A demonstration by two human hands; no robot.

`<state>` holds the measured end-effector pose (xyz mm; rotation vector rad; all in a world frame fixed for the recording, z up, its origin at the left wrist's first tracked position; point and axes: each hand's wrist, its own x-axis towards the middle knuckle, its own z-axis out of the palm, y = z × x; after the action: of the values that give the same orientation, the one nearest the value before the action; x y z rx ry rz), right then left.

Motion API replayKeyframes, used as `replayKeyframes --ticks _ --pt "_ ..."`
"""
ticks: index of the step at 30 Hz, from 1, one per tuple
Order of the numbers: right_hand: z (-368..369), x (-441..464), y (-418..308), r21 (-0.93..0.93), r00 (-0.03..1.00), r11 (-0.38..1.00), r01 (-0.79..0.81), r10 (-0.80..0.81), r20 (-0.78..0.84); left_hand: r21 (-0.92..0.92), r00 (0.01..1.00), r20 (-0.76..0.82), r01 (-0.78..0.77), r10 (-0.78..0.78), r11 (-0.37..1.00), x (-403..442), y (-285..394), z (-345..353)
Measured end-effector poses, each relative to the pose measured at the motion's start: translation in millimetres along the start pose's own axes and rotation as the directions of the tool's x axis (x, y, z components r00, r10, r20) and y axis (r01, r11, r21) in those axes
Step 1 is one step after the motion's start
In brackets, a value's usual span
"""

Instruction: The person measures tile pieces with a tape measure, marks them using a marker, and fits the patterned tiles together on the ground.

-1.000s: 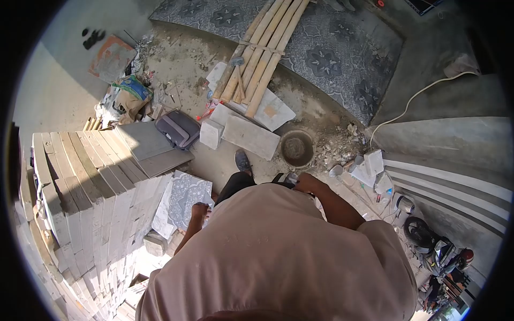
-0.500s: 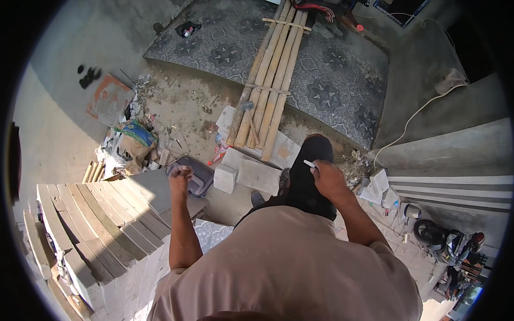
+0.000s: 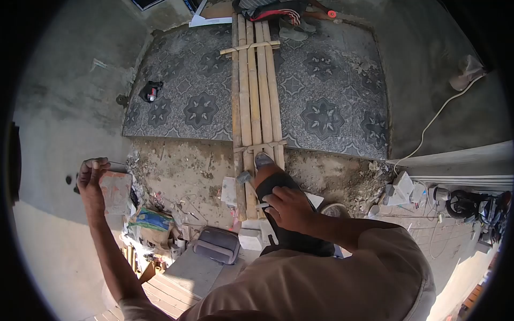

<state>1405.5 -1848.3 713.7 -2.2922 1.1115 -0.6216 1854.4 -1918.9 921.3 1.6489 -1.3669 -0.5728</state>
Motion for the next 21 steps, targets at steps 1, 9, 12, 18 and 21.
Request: replayKeyframes --ticks 1,9,12,18,21 --pt "-7.1 24.7 5.2 0.001 1.0 1.0 0.002 -0.002 0.026 0.076 0.996 -0.053 0.069 -0.065 0.995 55.2 31.9 -40.5" --pt "-49.8 149.7 45.7 0.056 0.899 0.957 -0.286 0.247 0.361 0.301 0.841 -0.434 0.473 -0.323 0.828 141.1 -90.4 -165.8" --pt "-64.7 193.0 54.6 -0.044 0.683 0.835 -0.548 0.477 0.554 -0.133 0.532 -0.122 0.828 -0.838 0.545 52.6 -113.7 8.9" --pt "-103.1 232.0 108.7 -0.277 0.386 0.537 -0.797 0.805 0.449 0.325 0.06 0.326 0.93 -0.943 0.172 -15.4 -78.5 83.0" --pt "-138.7 254.4 180.4 -0.305 0.298 0.357 -0.883 0.928 0.225 0.177 0.013 0.202 0.983 -0.979 0.049 8.4 -59.5 29.5"
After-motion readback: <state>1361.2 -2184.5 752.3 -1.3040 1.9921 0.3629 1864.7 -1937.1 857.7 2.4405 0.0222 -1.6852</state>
